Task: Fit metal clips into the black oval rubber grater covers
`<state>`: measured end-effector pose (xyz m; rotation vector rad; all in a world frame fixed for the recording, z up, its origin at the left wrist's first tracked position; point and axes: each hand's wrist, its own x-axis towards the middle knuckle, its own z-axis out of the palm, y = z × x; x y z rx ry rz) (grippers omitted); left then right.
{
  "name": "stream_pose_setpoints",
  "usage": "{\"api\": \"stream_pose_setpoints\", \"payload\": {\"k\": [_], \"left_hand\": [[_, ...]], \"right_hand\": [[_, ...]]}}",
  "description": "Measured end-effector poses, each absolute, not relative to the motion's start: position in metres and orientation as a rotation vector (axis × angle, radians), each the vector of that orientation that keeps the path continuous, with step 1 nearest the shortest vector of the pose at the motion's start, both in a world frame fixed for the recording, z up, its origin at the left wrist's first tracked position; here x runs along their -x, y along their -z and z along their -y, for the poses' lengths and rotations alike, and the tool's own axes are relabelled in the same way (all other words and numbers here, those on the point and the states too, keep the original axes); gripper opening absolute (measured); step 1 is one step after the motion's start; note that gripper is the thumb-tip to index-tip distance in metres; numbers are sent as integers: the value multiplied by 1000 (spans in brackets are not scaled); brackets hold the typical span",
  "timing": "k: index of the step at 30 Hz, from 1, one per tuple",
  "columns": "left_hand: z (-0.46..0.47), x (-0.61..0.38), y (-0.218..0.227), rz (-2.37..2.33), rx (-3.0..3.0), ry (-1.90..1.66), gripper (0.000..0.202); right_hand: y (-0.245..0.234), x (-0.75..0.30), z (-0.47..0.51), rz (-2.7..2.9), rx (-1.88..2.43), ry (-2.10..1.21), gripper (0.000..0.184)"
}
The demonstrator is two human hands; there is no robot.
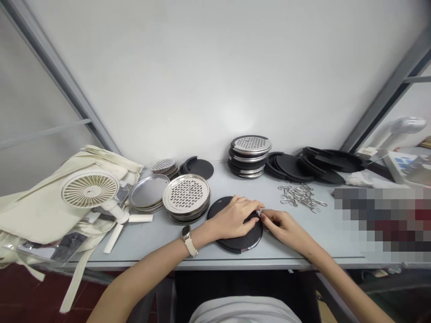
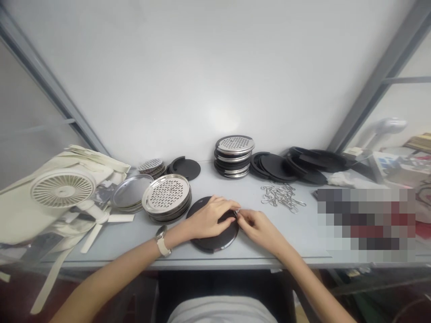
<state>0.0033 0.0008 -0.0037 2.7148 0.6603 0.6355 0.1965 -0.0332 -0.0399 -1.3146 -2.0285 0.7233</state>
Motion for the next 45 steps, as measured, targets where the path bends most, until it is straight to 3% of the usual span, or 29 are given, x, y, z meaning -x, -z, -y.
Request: {"api": "stream_pose_setpoints", "payload": {"k": [45], "left_hand": [[-1,-2,2,-638,-2715,-623,21]], "right_hand": [[34,-195,35,2046,1289,-790,39]]}}
